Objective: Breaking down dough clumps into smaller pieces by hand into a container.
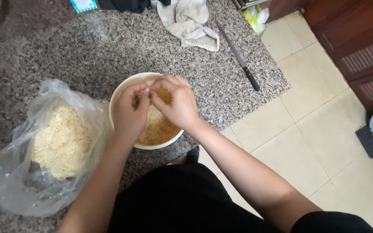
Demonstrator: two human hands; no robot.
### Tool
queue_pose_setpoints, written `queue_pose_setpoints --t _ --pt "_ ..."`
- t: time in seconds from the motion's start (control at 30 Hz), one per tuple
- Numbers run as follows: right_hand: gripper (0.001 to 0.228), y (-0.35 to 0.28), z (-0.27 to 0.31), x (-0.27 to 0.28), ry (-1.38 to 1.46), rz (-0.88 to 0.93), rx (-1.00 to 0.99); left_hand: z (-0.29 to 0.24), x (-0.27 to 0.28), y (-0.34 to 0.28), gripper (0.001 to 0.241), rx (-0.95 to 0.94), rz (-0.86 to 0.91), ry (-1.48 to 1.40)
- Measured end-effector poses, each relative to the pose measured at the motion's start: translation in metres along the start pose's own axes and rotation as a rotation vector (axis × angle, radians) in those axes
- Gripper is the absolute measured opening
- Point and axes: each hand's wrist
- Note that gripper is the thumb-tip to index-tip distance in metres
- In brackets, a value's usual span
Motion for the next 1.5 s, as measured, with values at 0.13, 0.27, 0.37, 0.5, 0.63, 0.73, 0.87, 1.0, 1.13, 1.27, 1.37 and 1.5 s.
queue_pose_setpoints --t 0.13,0.27,0.37,0.5,0.63,0.73,0.87,1.0,1.13,1.27,1.37,1.5 --pt "0.009 0.0 0.0 -0.002 0.009 -0.013 -0.013 0.012 -0.002 0.003 0.017 -0.016 -0.016 0.041" --pt "0.006 0.0 0.003 -0.002 0.001 -0.017 -0.02 0.012 -0.001 0.001 0.016 0.003 -0.014 0.115" --pt "0.005 0.0 0.002 -0.003 -0.009 -0.015 -0.019 -0.001 0.0 -0.003 0.015 -0.006 -0.033 0.124" --pt "0.007 -0.001 0.001 -0.005 -0.019 -0.02 -0.021 -0.007 0.001 -0.003 0.014 -0.013 -0.051 0.105" --pt "0.006 -0.001 0.0 -0.002 -0.023 -0.02 -0.003 0.007 -0.002 0.0 0.013 -0.011 -0.077 0.062" --pt "0.005 -0.001 -0.004 -0.004 0.005 -0.007 0.023 0.002 -0.001 -0.002 0.014 -0.022 -0.097 0.03" --pt "0.004 -0.001 -0.007 -0.005 0.007 -0.015 0.01 -0.006 -0.001 -0.001 0.014 -0.014 -0.092 0.034" --pt "0.005 -0.001 -0.007 -0.004 -0.015 -0.005 -0.004 0.001 -0.005 -0.001 0.012 -0.028 -0.101 0.058" --pt "0.006 0.004 0.0 0.0 -0.035 0.026 -0.046 -0.02 -0.002 0.0 0.014 -0.007 -0.102 0.151" --pt "0.006 -0.003 0.002 -0.002 -0.068 0.045 -0.051 -0.021 -0.001 -0.008 0.016 0.05 -0.07 0.115" --pt "0.006 0.001 -0.011 -0.007 -0.049 0.028 -0.036 -0.019 -0.002 -0.001 0.015 0.039 -0.08 0.105" --pt "0.004 0.0 -0.011 -0.005 -0.005 0.011 -0.023 -0.012 -0.004 0.0 0.014 0.014 -0.1 0.066"
Point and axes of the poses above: each hand's wrist, its own y-axis towards the middle knuckle, its own x-axis out of the back of the hand, z = x × y, and after that the axes turned 5 degrees about y, right-handed
